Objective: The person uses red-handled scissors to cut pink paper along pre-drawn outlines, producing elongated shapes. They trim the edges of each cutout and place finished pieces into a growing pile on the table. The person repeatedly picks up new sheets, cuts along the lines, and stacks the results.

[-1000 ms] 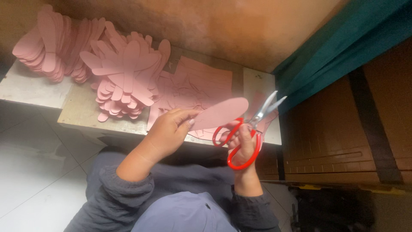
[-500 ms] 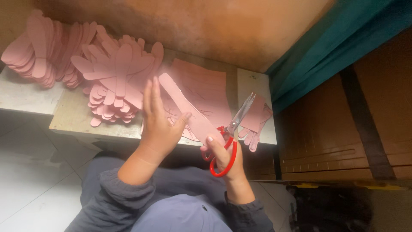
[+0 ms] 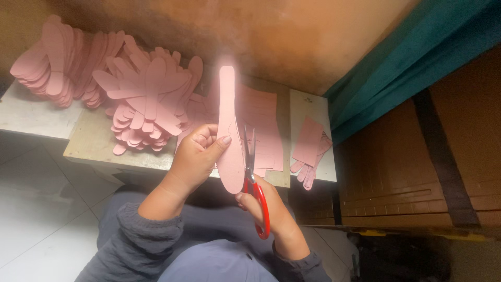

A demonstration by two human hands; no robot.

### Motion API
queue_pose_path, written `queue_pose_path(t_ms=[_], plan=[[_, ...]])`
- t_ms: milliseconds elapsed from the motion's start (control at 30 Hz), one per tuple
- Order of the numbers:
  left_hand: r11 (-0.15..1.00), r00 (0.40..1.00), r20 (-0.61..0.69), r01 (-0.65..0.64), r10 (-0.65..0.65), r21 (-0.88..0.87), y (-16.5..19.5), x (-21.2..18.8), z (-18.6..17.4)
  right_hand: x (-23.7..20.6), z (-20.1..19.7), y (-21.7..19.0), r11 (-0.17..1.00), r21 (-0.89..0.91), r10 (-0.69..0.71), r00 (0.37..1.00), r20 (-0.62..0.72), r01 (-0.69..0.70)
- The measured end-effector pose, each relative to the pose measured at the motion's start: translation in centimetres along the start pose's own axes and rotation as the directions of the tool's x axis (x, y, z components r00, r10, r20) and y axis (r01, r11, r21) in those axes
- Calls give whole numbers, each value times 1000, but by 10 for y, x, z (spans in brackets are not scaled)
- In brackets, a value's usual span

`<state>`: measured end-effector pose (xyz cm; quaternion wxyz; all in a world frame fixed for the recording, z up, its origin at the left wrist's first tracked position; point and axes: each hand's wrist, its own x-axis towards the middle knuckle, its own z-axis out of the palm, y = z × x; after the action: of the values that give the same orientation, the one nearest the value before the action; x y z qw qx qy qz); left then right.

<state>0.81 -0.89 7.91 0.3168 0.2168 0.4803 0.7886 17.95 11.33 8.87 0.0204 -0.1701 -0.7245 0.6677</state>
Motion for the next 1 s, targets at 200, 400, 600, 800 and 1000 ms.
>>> queue_pose_path(t_ms=[200, 400, 600, 800, 1000], plan=[[1000, 999, 38, -8, 8, -17, 0, -2, 4, 0, 2, -12, 992, -114, -39, 998, 44, 44], [999, 1000, 10, -13, 13, 31, 2, -5, 3, -1, 5, -22, 956, -276, -91, 995, 32, 97], [994, 999, -31, -31, 34, 103, 4, -6, 2, -6, 3, -24, 946, -312, -77, 995, 62, 92], [993, 995, -50, -83, 88, 88, 2, -5, -3, -6, 4, -20, 920, -385, -60, 997, 44, 73], [991, 992, -81, -87, 95, 100, -1, -2, -3, -7, 5, -13, 933, -350, -72, 997, 40, 81]])
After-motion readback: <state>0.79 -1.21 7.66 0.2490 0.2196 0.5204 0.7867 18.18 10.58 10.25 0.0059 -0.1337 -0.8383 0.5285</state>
